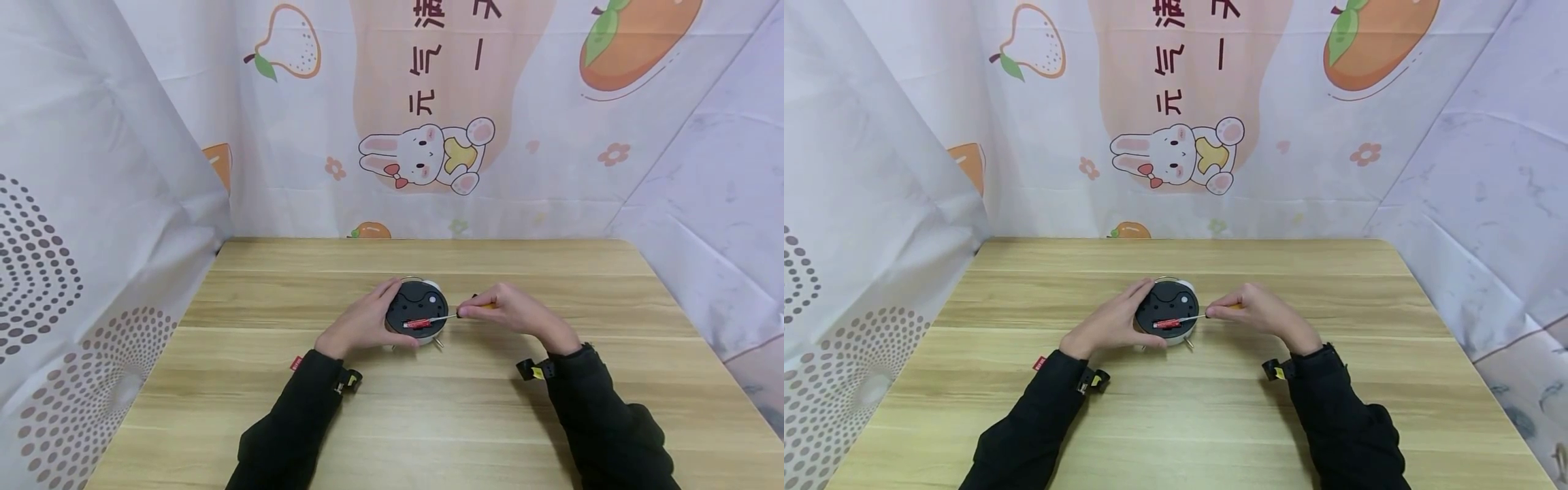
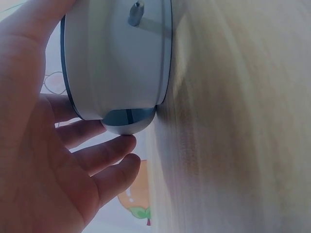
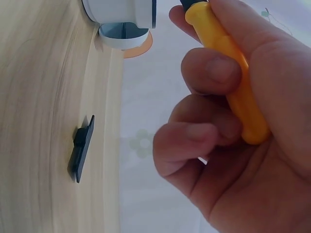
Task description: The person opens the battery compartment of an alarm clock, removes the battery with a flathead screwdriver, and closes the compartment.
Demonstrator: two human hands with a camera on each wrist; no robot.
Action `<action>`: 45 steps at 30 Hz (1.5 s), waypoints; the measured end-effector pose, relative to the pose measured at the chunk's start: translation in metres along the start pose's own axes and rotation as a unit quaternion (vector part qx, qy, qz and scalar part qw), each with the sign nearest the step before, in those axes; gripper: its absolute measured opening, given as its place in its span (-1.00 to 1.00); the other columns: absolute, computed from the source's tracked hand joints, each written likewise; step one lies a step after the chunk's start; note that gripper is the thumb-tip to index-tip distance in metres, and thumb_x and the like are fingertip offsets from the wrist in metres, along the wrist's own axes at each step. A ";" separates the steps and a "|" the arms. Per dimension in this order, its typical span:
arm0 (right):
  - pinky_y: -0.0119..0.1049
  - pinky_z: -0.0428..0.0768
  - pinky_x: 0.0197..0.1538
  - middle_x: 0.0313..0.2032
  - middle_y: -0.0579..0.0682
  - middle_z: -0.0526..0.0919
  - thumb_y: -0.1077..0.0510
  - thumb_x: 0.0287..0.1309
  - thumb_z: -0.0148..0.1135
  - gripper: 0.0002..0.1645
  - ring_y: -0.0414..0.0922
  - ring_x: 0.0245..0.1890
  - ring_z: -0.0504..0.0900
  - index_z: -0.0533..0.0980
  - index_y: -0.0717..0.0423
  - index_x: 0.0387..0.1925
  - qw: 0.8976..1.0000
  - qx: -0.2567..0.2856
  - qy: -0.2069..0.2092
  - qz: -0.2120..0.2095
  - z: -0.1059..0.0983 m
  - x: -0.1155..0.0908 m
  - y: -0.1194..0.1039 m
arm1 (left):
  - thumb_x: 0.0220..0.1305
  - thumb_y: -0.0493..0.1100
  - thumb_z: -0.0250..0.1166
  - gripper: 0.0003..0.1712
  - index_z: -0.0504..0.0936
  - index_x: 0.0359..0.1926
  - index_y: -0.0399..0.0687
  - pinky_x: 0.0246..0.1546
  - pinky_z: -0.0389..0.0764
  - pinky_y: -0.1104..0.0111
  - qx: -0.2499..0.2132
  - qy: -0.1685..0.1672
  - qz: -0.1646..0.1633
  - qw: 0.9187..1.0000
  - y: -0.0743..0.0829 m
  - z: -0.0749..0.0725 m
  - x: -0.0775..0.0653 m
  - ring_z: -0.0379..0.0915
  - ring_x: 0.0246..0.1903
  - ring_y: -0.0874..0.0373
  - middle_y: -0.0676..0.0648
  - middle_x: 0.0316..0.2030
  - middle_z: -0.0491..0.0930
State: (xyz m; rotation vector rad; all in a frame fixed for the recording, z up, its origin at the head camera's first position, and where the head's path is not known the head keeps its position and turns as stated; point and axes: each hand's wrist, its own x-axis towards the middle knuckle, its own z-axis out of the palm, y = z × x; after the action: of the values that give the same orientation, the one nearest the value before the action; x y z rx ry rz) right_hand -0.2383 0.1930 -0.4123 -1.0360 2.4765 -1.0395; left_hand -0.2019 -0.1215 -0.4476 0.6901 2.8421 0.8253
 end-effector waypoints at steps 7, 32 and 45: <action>-0.24 0.64 0.01 -0.08 -0.07 0.77 -0.03 0.38 0.29 -0.72 -0.14 -0.01 0.71 0.79 0.00 -0.10 1.000 0.002 -0.006 0.001 0.000 0.000 0.001 | -0.15 0.56 0.48 0.42 0.08 0.60 0.03 0.34 0.35 0.10 0.003 0.001 0.001 1.000 -0.002 0.002 0.000 0.20 0.41 0.04 -0.02 0.52 0.12; -0.03 0.50 -0.09 0.15 0.38 0.53 0.12 0.56 0.02 -0.51 0.20 -0.01 0.57 0.35 0.25 0.37 0.993 -0.020 0.080 0.086 -0.020 -0.015 0.012 | -0.14 0.58 0.45 0.45 0.05 0.61 -0.02 0.36 0.31 0.04 0.000 -0.007 -0.014 1.000 0.002 0.000 -0.001 0.11 0.47 -0.05 -0.12 0.56 0.04; 0.00 0.43 -0.18 0.20 0.60 0.37 0.26 0.48 -0.09 -0.40 0.16 -0.23 0.47 0.15 0.55 0.40 0.964 -0.079 0.084 0.240 -0.027 -0.027 0.048 | -0.13 0.48 0.53 0.42 0.05 0.61 0.02 0.31 0.38 0.02 -0.010 -0.001 -0.011 1.000 0.004 0.000 -0.002 0.20 0.42 -0.07 -0.08 0.55 0.06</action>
State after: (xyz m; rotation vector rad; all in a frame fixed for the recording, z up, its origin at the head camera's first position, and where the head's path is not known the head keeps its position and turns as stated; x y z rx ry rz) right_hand -0.2572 0.2493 -0.4277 -0.3495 2.7794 -0.8113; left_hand -0.1988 -0.1192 -0.4455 0.6556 2.8305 0.8495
